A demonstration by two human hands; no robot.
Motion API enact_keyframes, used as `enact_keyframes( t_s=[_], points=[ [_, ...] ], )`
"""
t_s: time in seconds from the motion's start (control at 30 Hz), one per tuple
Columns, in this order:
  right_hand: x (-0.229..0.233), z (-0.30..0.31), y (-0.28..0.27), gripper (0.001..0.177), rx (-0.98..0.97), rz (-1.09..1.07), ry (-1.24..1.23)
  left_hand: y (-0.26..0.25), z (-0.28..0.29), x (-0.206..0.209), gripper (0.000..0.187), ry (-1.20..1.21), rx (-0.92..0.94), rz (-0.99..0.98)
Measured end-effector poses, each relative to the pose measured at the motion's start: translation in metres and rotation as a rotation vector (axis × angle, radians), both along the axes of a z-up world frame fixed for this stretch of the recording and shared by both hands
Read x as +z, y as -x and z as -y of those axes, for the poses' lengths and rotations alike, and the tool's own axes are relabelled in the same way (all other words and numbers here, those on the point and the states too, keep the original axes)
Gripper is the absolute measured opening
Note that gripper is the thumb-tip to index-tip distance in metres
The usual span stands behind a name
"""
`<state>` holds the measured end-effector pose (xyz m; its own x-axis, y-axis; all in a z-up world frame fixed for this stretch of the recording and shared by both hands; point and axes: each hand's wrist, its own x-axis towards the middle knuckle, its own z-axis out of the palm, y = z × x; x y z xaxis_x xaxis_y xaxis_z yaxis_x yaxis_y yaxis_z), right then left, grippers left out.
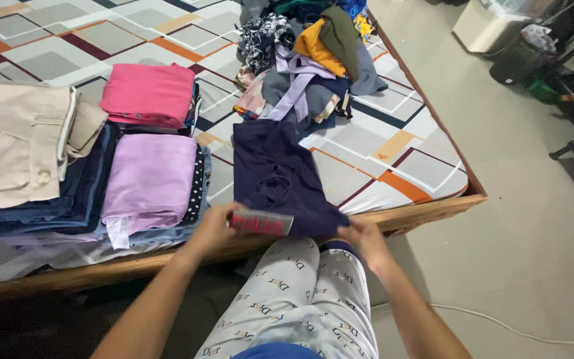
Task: The person folds several items of clothing on a bed, including a polka-dot garment, a purple long-sleeved shirt, and a navy blue top, then places them into sorted stacks.
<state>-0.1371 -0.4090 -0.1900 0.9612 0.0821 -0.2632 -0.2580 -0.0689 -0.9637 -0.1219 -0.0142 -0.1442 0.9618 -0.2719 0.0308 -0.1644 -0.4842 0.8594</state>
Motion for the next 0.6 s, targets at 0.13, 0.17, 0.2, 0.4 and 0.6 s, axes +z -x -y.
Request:
enact_keyframes(
  t_s=[0.13,0.17,0.2,0.4,0.6],
  points=[
    [0.011,0.000,0.021,0.020,0.101,0.395,0.181,0.018,-0.002,0.000,0.036,-0.108,0.033,-0.127],
    [0.020,0.000,0.023,0.015,0.148,0.610,0.282,0.019,-0.003,0.005,0.035,-0.093,0.027,-0.157],
    [0.029,0.001,0.024,0.015,0.185,0.597,0.205,0.021,-0.004,0.011,0.034,-0.078,0.022,-0.188],
    [0.045,-0.001,0.016,0.022,0.228,0.359,-0.088,0.019,-0.027,-0.004,0.023,-0.036,-0.053,-0.106],
    [0.052,-0.038,-0.107,0.014,-0.005,0.327,-0.152,-0.120,-0.020,-0.012,0.027,0.159,-0.206,0.002]
  ],
)
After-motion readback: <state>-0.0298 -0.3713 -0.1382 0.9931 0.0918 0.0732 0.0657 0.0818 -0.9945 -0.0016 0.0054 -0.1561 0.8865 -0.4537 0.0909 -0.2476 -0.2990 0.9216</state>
